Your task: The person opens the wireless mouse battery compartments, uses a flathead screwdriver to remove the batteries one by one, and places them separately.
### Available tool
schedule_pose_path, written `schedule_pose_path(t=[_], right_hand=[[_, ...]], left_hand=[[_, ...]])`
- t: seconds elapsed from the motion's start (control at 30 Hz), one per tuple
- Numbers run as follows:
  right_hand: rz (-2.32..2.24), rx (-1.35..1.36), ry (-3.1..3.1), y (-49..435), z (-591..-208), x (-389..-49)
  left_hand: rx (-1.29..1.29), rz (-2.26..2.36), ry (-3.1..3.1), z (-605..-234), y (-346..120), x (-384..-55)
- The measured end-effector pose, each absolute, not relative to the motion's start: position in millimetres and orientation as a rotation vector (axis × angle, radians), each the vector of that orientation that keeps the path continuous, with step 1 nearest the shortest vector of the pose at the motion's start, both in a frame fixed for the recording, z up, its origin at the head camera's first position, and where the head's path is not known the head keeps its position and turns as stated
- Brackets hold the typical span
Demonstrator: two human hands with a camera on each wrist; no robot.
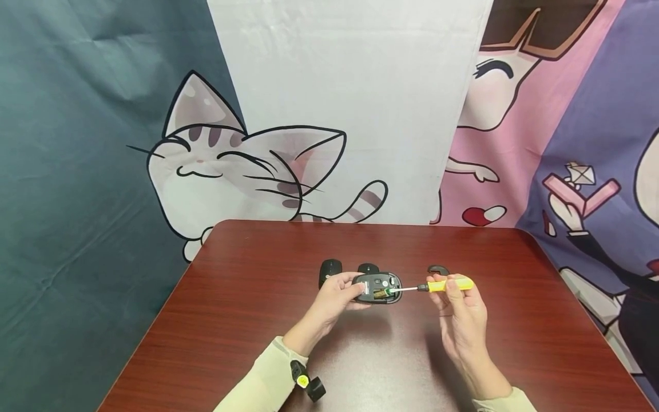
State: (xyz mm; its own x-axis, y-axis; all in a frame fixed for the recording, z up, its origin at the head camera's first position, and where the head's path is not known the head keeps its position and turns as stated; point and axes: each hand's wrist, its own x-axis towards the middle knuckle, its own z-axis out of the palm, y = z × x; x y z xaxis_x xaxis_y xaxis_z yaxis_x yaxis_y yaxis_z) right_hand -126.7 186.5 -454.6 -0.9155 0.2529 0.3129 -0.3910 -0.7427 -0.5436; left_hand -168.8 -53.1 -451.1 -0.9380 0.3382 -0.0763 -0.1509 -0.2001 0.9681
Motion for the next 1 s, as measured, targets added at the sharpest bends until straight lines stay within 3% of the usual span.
schedule_pose_path(t=[0.63,1.0], right_hand=[[2.553,0.336,-0.979,199,-443,-131],[2.314,0.166,-1.293,205,-425,-132]], left_hand=[[0.153,2.197,1.749,-451,-52,-169],[0.173,2.185,1.737,-450,-57,-166]])
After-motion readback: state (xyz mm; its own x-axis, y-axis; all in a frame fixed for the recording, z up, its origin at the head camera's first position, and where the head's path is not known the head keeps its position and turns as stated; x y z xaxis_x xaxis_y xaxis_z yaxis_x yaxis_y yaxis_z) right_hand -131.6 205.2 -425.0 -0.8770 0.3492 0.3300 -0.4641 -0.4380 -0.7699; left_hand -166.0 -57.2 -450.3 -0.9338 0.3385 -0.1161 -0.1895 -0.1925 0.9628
